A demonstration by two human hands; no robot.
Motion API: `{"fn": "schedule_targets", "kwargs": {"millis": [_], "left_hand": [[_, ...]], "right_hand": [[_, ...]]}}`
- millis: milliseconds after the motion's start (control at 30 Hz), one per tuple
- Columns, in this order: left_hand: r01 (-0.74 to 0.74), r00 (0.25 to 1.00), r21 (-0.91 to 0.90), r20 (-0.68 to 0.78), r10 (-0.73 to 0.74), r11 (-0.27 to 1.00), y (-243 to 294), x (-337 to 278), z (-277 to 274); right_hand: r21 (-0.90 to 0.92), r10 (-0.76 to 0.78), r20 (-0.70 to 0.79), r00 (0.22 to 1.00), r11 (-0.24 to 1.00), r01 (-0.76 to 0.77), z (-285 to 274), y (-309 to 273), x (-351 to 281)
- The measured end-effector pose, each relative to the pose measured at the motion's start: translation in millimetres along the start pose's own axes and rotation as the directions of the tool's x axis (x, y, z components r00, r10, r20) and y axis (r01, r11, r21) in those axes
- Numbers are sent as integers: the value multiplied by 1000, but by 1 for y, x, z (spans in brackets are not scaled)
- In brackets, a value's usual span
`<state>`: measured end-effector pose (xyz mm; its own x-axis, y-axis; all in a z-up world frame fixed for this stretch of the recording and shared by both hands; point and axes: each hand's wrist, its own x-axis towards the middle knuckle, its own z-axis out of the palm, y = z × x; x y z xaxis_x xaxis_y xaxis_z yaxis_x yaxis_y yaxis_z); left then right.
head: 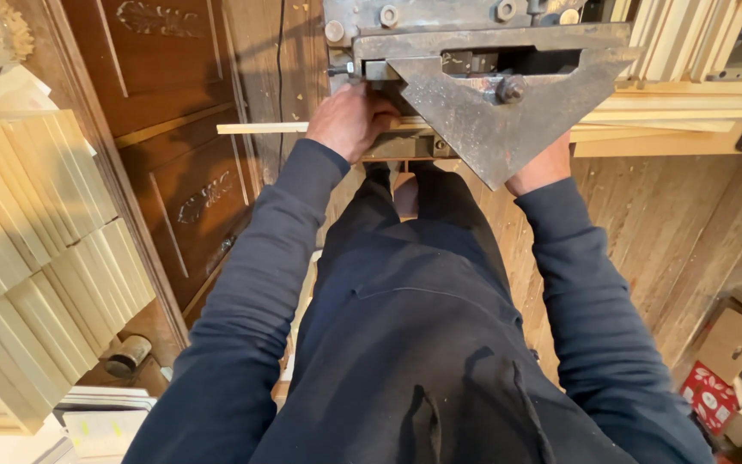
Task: Cutting thin wooden strips for frames using a specialized miter cutter machine.
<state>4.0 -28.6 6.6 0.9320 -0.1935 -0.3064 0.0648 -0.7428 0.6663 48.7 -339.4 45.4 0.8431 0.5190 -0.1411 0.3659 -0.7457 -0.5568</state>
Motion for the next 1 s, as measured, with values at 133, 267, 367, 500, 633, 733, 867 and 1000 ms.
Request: {"fn": "schedule_targets", "kwargs": {"millis": [133,267,367,500,633,733,867,1000], "left_hand": [[-31,1000,-2,2,31,1000,-2,2,0],[-61,998,9,0,61,998,-3,4,1],[-81,997,12,11,81,997,-9,5,4],[-71,997,-13,37,72,997,-9,7,1],[-67,996,4,55,67,998,-9,5,3],[-72,996,23,53,71,997,-7,5,0],[-57,997,27,55,56,998,-7,4,2],[-35,998,37,62,33,999,-5,5,1]], "right_hand": [[-63,27,-41,999,998,-30,6,7,0],[-109,2,-19,1000,994,-4,9,14,-3],[-107,-4,-3,1000,994,3,8,14,-5],[-98,7,8,1000,995,-7,7,15,-5],[-102,21,27,999,995,-18,8,15,-7],[-97,11,22,1000,995,-9,6,13,-5],[-98,22,30,999,995,-19,6,13,-6],[-105,35,44,998,994,-30,6,12,-4]]}}
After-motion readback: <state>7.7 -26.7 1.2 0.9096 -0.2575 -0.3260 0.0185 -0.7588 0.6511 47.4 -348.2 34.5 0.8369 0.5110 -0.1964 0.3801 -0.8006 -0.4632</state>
